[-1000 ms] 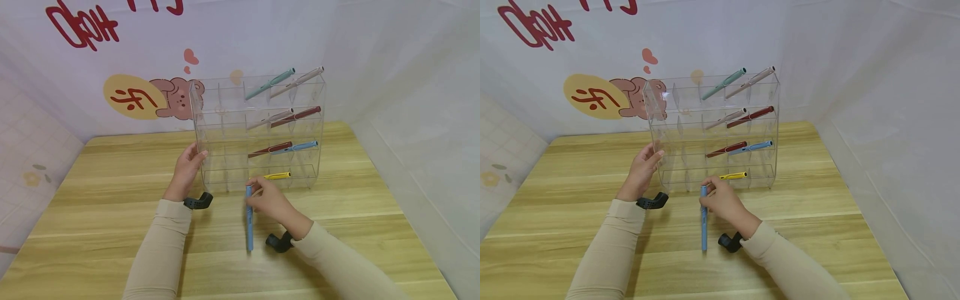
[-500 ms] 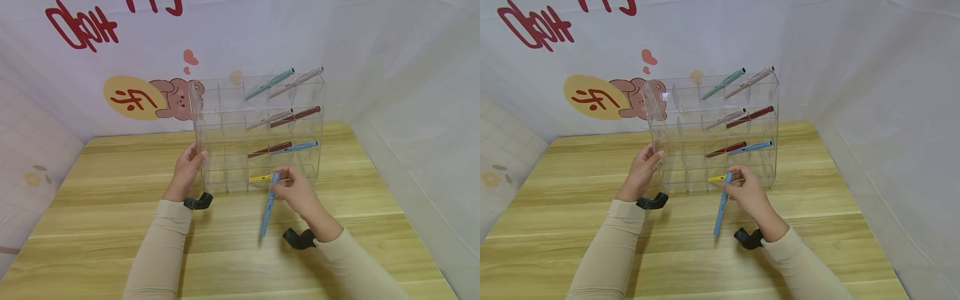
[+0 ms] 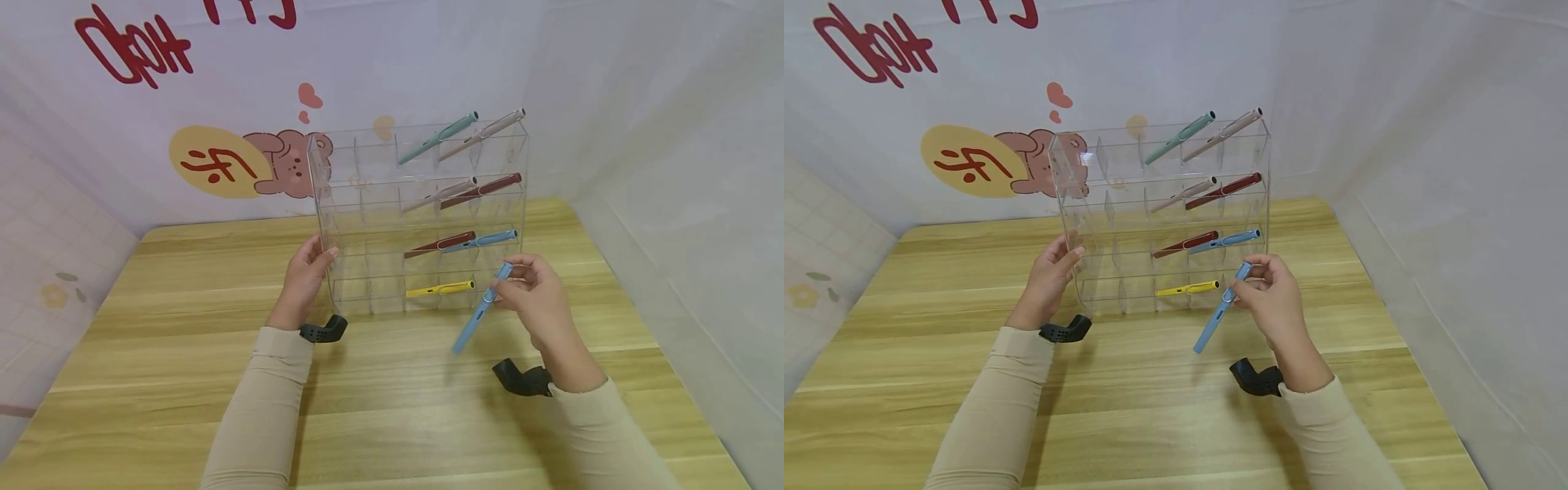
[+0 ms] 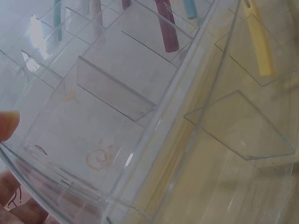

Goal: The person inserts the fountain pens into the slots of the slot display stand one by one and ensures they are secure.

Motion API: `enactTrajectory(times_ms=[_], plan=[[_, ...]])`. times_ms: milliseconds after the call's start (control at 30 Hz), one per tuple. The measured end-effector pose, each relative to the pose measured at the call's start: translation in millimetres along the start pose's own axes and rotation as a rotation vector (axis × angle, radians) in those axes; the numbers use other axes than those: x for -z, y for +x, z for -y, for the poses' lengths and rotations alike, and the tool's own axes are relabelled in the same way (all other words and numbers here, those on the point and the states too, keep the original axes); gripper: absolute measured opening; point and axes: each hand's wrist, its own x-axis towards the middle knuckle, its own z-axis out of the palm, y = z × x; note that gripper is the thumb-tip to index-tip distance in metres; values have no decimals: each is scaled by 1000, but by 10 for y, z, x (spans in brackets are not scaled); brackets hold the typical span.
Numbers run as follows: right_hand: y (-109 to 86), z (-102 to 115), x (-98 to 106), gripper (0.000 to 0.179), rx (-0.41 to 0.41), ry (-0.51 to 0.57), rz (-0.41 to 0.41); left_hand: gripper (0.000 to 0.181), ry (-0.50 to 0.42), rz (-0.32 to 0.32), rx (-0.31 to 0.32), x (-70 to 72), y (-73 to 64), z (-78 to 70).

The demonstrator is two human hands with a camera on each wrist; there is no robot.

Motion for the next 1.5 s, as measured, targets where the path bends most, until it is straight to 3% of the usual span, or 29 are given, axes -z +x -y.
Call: enactTrajectory(times_ms=[233,500,767,1033,1500], plan=[[50,0,146,30,29,57,-157,57,3,3,-3,7,3,7],[118,-4,207,36,-4,134,-352,57,4,-4,-14,1,-5,6],[168,-54,228,35,34,211,-455,55,-3,-10,-6,4,-4,-2],[193,-151,197,34,92,323,-532,57,3,-5,2,0,-8,-5],[234,-407,6,32,120,283,-510,55,-12,-3,-15,-4,1,5]])
